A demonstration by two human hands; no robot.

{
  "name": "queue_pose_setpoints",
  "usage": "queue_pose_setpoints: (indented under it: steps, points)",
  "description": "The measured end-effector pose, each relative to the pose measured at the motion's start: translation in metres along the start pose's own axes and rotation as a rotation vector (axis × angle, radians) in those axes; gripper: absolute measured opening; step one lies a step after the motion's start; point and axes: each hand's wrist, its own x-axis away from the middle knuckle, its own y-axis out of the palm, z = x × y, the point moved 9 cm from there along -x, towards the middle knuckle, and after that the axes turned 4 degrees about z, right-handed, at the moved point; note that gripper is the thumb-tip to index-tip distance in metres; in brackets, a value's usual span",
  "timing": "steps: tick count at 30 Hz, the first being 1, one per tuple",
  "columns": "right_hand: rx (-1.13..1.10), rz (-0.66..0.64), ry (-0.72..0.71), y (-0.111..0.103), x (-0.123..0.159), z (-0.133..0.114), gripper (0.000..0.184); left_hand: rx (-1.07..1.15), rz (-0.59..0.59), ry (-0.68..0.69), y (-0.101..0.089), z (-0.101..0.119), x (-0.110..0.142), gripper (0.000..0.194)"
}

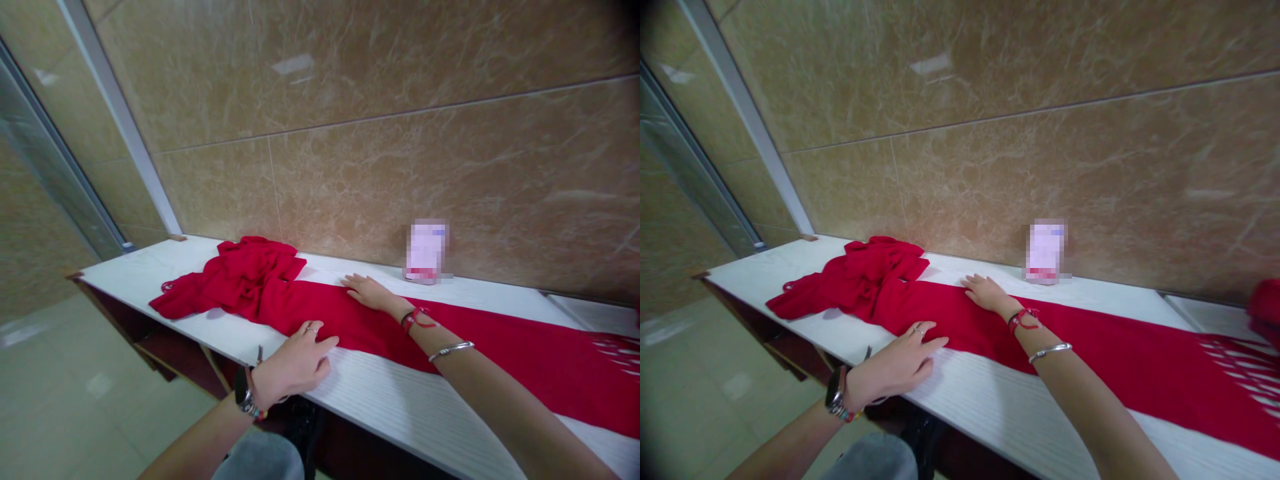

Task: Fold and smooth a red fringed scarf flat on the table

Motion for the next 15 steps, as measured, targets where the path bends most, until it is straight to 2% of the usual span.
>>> queue_pose_setpoints:
  steps: [2,4,6,8,11,15]
  points:
    - [-0.034,0.120,-0.016,-0.013,-0.004,-0.010,0.040,-0.002,-0.008,-0.010,0.001,0.000,0.000,0.041]
    - [-0.078,0.186,-0.048,-0.020,-0.008,-0.027,0.036,-0.009,-0.011,-0.008,0.002,0.002,0.000,0.041]
    - [-0.092,0.150,-0.068,-0.016,-0.014,-0.042,0.029,-0.026,-0.007,-0.002,0.002,0.004,0.000,0.040]
    - [-0.081,0.060,-0.036,-0.005,-0.021,-0.050,0.020,-0.043,0.004,0.001,0.002,0.005,-0.001,0.039]
    - [-0.058,-0.021,0.039,0.005,-0.030,-0.050,0.014,-0.051,0.024,0.004,0.001,0.007,-0.001,0.038]
    - [-0.038,-0.013,0.060,0.003,-0.035,-0.047,0.017,-0.046,0.030,-0.006,0.000,0.007,-0.001,0.037]
